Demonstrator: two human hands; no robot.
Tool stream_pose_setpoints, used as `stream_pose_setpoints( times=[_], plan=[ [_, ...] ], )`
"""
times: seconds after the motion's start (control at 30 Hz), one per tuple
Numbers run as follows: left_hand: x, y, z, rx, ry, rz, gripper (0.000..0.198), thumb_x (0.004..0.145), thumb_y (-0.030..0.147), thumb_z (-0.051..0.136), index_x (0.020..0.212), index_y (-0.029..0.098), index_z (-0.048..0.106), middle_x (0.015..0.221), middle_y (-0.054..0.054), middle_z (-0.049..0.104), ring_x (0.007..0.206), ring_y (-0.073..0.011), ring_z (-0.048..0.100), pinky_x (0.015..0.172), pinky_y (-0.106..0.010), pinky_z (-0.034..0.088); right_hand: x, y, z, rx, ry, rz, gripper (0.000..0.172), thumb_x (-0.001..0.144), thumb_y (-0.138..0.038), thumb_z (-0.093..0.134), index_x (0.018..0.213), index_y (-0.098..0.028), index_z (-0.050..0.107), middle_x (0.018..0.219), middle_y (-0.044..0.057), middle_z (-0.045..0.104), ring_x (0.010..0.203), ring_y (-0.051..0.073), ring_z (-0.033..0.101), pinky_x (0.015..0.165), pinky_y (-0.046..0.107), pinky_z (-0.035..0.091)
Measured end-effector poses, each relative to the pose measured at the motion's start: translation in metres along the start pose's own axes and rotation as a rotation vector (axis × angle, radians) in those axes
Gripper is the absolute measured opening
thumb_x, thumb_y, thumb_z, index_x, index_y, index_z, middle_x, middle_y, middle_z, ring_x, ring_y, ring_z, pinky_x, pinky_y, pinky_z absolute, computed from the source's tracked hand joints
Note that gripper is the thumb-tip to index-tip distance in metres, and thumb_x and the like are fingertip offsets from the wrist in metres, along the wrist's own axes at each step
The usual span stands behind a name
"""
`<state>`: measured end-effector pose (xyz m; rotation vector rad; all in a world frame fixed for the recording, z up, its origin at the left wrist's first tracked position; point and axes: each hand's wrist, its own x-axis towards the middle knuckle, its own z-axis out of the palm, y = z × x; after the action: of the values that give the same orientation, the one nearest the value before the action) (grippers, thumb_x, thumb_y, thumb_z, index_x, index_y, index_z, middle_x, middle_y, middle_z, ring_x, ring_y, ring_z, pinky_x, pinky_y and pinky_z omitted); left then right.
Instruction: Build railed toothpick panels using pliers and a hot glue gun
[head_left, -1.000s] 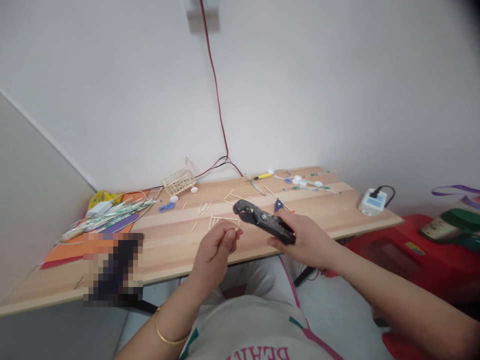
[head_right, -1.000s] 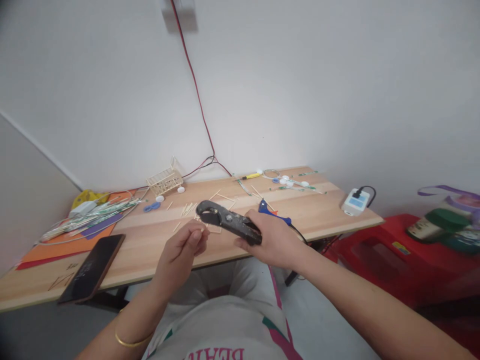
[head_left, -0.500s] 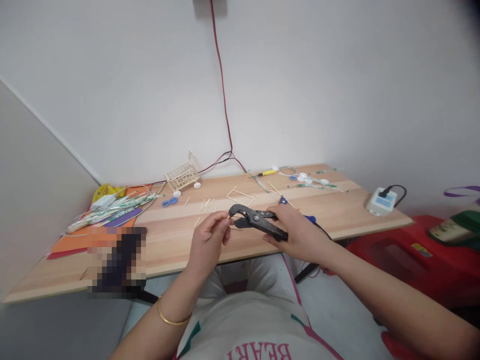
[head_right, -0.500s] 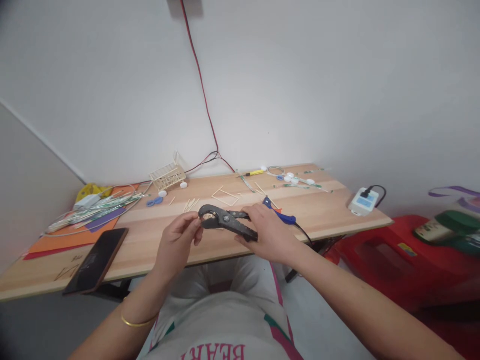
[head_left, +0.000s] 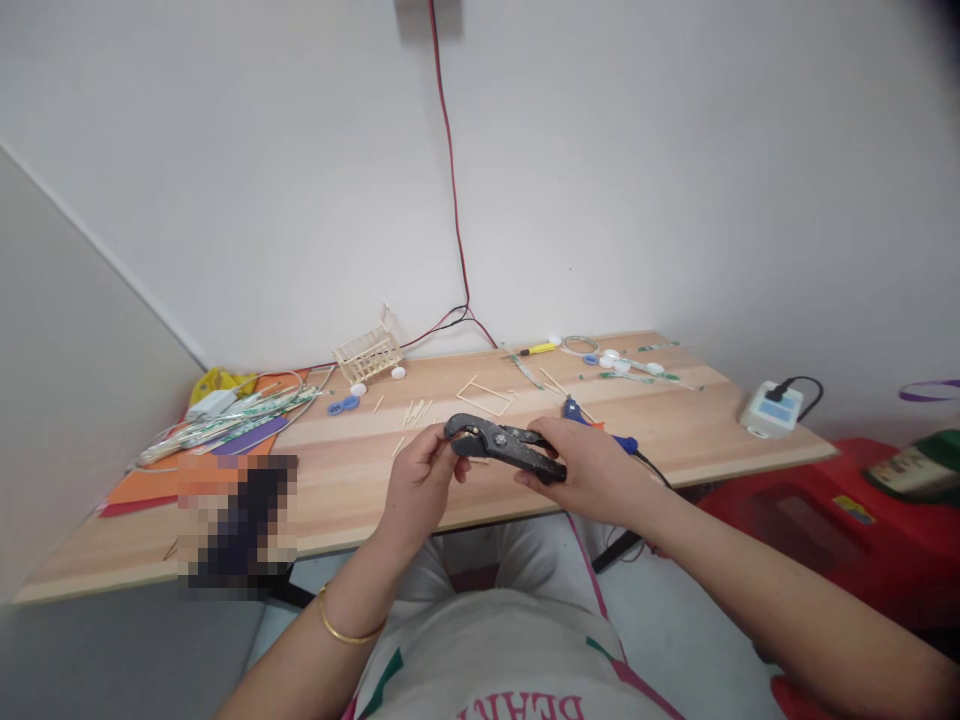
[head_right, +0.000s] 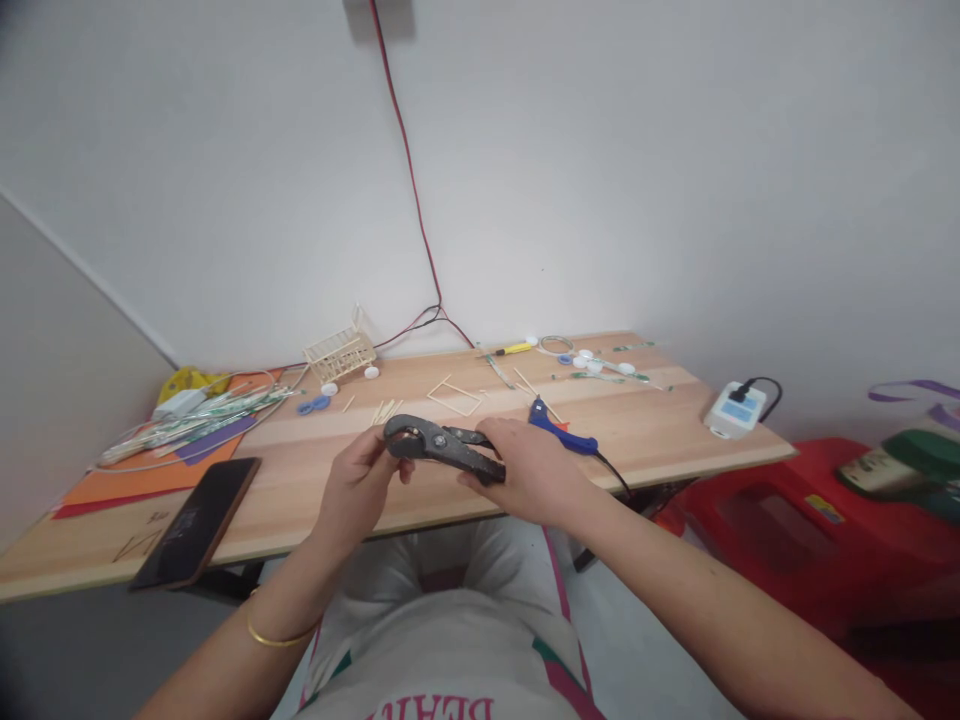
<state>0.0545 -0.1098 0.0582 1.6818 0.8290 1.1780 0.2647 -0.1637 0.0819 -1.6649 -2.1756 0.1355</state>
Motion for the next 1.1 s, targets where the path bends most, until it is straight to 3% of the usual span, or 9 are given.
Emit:
stream_pose_setpoints(
  times=[0.37,0.7,0.8,0.97,1.1],
  plan=[
    [0.008,0.003,-0.006,0.091,-0.035,0.067,0.016,0.086,0.026,0.051,0.075,0.017,0.060,0.058,0.003,0.056,0.055,-0.0105,0.052,0.057,-0.023,0.041,0.005,0.005,-0.001,-0.098,0.016,-0.065,0.025,0.083,-0.043,0.057,0.094,-0.021,0.051,0.089,0.005,0.065,0.082,0.021,0.061,0.065,0.026,0.038],
    [0.024,-0.001,-0.009,0.111,-0.083,0.147,0.023,0.089,0.023,0.049,0.068,0.017,0.057,0.058,0.004,0.052,0.054,-0.0092,0.048,0.057,-0.022,0.039,0.020,0.015,0.007,-0.208,-0.016,-0.012,0.031,0.085,-0.051,0.051,0.087,-0.020,0.051,0.079,0.007,0.065,0.074,0.022,0.062,0.060,0.026,0.034],
    [0.028,-0.004,-0.008,0.077,-0.105,0.148,0.022,0.089,0.024,0.050,0.070,0.017,0.059,0.057,0.004,0.050,0.054,-0.0090,0.047,0.056,-0.021,0.039,0.023,0.018,0.008,-0.138,-0.027,-0.002,0.028,0.083,-0.048,0.054,0.083,-0.021,0.051,0.077,0.004,0.064,0.070,0.019,0.060,0.058,0.025,0.032],
    [0.043,-0.013,-0.005,-0.067,-0.100,0.055,0.013,0.086,0.028,0.056,0.085,0.017,0.063,0.062,0.003,0.057,0.051,-0.0088,0.050,0.051,-0.021,0.040,0.032,0.030,0.008,0.167,-0.006,0.081,0.029,0.085,-0.051,0.051,0.079,-0.022,0.045,0.067,-0.003,0.054,0.061,0.014,0.051,0.056,0.023,0.034],
    [0.063,-0.030,-0.007,-0.171,-0.056,-0.007,0.012,0.082,0.028,0.063,0.086,0.017,0.063,0.061,0.002,0.060,0.052,-0.0100,0.054,0.052,-0.022,0.044,0.045,0.036,0.014,0.141,0.040,0.128,0.028,0.081,-0.048,0.057,0.083,-0.022,0.047,0.073,-0.002,0.056,0.065,0.015,0.052,0.057,0.024,0.033]
  ],
)
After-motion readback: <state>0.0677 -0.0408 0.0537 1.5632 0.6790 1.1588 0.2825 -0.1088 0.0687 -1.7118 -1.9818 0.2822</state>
